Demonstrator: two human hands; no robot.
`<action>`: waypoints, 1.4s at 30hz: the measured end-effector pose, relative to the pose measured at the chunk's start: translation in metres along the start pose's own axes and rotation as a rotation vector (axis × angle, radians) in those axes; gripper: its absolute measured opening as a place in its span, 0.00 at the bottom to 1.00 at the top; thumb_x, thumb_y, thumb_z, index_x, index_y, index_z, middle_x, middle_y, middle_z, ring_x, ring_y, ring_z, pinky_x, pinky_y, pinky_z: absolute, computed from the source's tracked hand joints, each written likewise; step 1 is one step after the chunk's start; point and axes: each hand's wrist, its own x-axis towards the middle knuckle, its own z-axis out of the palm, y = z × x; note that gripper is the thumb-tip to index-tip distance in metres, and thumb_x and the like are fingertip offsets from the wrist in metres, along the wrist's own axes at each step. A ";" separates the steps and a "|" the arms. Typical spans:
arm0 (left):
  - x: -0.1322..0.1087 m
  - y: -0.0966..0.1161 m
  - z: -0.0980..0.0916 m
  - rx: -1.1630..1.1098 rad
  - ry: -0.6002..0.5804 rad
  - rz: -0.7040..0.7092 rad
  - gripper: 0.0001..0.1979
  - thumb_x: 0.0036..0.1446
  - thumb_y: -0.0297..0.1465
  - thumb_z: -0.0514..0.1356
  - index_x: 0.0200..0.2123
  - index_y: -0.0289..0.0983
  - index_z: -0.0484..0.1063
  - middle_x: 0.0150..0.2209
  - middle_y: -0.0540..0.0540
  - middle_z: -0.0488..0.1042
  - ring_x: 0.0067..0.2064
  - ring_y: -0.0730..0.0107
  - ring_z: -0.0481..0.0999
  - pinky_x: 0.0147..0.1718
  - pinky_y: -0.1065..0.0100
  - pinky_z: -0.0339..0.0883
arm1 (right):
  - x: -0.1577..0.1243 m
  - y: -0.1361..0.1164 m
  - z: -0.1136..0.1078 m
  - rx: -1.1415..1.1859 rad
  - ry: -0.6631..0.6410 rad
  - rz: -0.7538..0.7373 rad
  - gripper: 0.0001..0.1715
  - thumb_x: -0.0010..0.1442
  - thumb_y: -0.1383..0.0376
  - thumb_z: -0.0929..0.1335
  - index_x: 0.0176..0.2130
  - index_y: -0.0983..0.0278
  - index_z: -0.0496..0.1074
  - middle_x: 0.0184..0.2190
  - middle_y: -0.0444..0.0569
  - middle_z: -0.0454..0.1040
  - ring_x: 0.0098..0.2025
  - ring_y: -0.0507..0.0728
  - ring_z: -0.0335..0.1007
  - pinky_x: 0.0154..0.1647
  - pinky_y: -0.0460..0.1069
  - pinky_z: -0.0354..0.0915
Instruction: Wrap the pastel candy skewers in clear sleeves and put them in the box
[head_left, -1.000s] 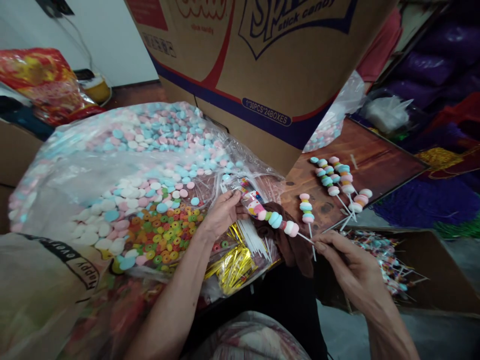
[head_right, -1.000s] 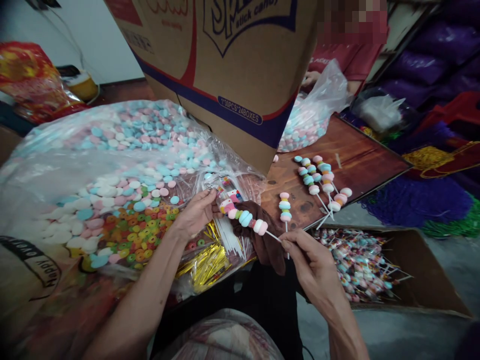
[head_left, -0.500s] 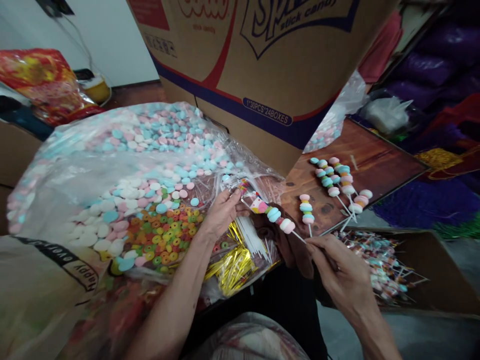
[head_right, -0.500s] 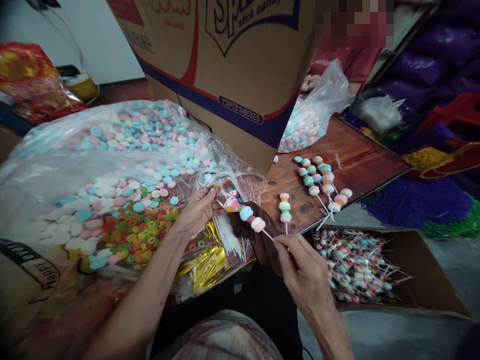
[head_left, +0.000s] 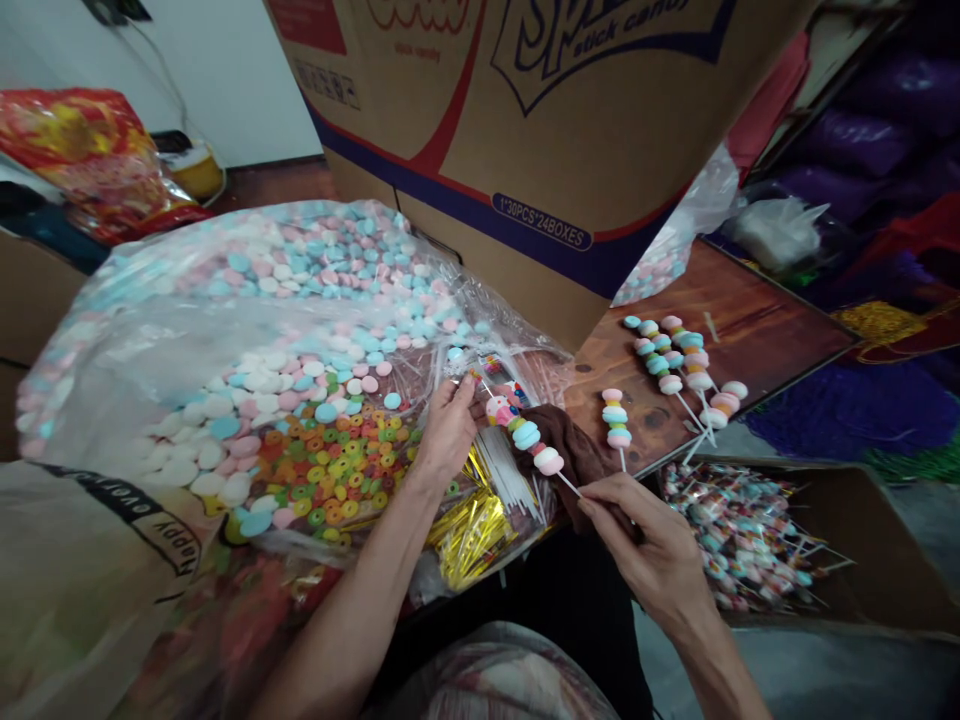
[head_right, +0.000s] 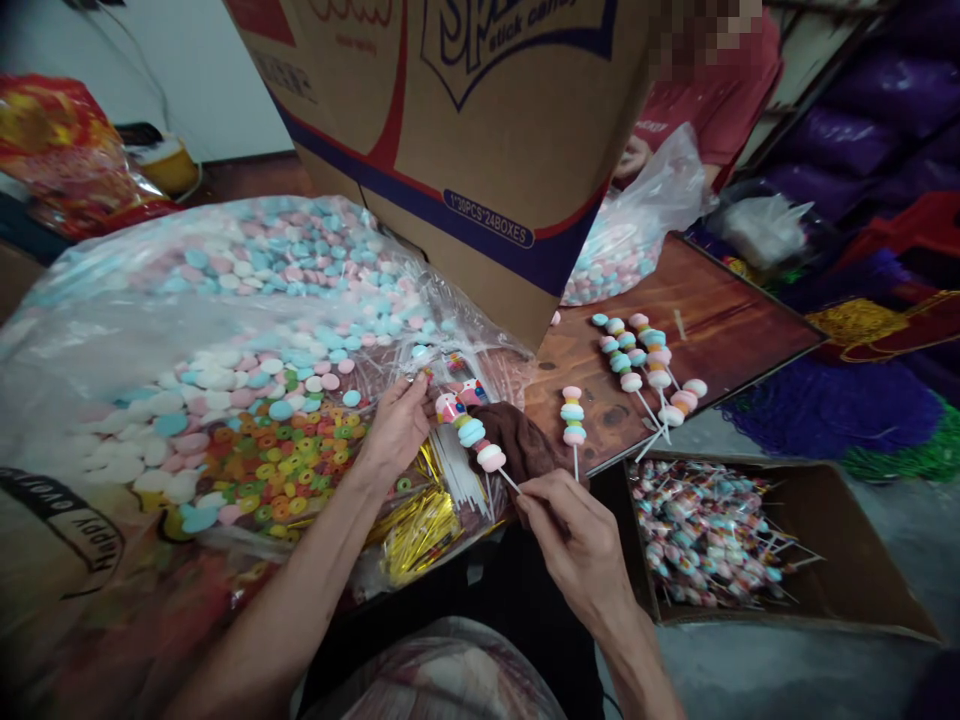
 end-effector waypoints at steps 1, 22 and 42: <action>0.000 0.001 -0.001 0.006 -0.019 -0.004 0.15 0.50 0.39 0.68 0.34 0.37 0.69 0.28 0.47 0.80 0.33 0.66 0.81 0.32 0.68 0.74 | 0.000 0.001 -0.001 0.006 -0.013 0.018 0.06 0.64 0.71 0.67 0.37 0.61 0.73 0.29 0.45 0.73 0.29 0.51 0.70 0.30 0.45 0.66; -0.008 0.005 0.003 0.168 -0.098 -0.005 0.24 0.47 0.46 0.69 0.40 0.38 0.67 0.31 0.49 0.78 0.29 0.70 0.80 0.28 0.71 0.73 | -0.007 0.007 0.015 0.146 0.093 0.303 0.08 0.63 0.62 0.67 0.34 0.63 0.75 0.26 0.44 0.71 0.26 0.51 0.67 0.26 0.45 0.64; 0.007 0.022 -0.007 0.384 0.099 0.437 0.11 0.51 0.37 0.66 0.35 0.36 0.75 0.35 0.47 0.79 0.35 0.69 0.78 0.37 0.68 0.71 | -0.011 -0.007 0.013 0.330 0.156 0.521 0.14 0.58 0.56 0.69 0.30 0.64 0.74 0.20 0.43 0.66 0.22 0.51 0.60 0.21 0.44 0.58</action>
